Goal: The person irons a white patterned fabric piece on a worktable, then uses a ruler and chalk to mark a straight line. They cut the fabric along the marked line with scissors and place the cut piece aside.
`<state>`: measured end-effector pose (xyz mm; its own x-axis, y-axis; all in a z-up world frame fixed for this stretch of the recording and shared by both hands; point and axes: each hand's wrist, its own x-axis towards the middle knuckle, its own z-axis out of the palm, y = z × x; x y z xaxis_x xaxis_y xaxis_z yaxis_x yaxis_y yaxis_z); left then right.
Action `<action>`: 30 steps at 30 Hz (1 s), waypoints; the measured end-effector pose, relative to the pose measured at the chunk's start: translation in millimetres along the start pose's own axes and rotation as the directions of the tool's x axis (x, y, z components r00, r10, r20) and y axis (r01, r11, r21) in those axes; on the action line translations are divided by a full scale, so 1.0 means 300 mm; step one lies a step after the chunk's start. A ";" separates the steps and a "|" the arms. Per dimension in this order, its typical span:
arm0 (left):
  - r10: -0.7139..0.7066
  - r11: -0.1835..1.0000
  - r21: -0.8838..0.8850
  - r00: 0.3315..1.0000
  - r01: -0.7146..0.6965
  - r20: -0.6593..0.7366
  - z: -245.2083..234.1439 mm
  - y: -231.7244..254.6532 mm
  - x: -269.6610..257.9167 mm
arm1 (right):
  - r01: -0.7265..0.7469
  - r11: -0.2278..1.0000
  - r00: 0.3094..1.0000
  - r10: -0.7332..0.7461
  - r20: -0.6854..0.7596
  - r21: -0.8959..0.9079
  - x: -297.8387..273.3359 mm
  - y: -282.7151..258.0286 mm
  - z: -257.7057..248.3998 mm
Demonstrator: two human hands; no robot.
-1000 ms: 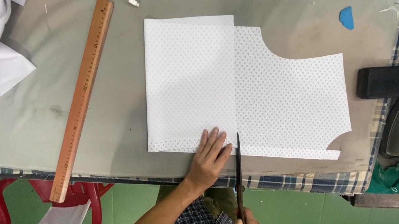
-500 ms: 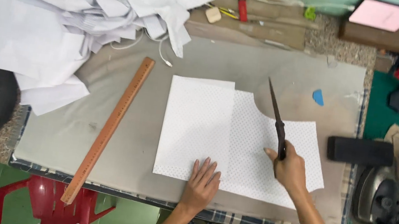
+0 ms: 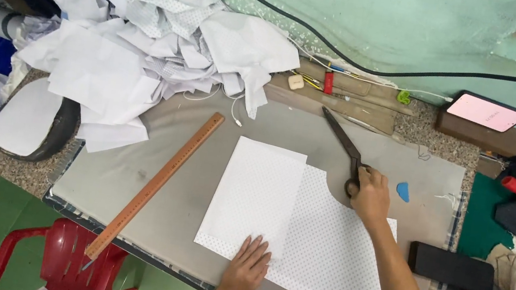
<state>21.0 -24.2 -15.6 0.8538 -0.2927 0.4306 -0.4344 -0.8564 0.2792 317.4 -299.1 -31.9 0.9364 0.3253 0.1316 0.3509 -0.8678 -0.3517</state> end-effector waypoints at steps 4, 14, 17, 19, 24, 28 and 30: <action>-0.140 0.976 -0.186 0.979 0.111 -0.146 0.005 -0.017 -0.003 | 0.052 0.998 0.991 -0.048 -0.123 0.034 -0.316 -0.163 -0.081; -0.970 0.233 -0.676 0.217 0.699 -0.111 -0.414 -0.501 0.012 | 0.015 0.990 0.996 -0.028 -0.089 -0.143 -0.997 -0.241 -0.016; -1.000 -0.021 -0.602 -0.017 0.798 0.013 -0.466 -0.564 -0.067 | -0.008 0.988 0.990 -0.013 -0.138 -0.153 -1.061 -0.286 -0.011; -0.997 -0.079 -0.686 -0.046 0.723 0.067 -0.460 -0.597 -0.114 | -0.060 0.982 0.995 0.045 -0.089 -0.178 -1.084 -0.300 0.006; -0.983 -0.165 -0.779 -0.041 0.605 0.176 -0.481 -0.649 -0.159 | -0.051 0.963 0.995 0.026 -0.096 -0.266 -1.098 -0.333 0.005; -0.987 -0.139 -0.799 -0.015 0.584 0.161 -0.552 -0.644 -0.130 | -0.080 0.969 0.995 0.092 0.043 -0.233 -1.075 -0.380 0.029; -0.993 -0.091 -0.798 0.003 0.596 0.116 -0.616 -0.622 -0.098 | -0.063 0.983 0.997 0.071 0.040 -0.173 -1.035 -0.461 0.037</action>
<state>23.9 222.8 78.3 0.4676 0.8003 -0.3753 0.3195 0.2428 0.9159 -22.0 -275.9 -34.4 0.9581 0.2780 0.0691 0.2862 -0.9385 -0.1932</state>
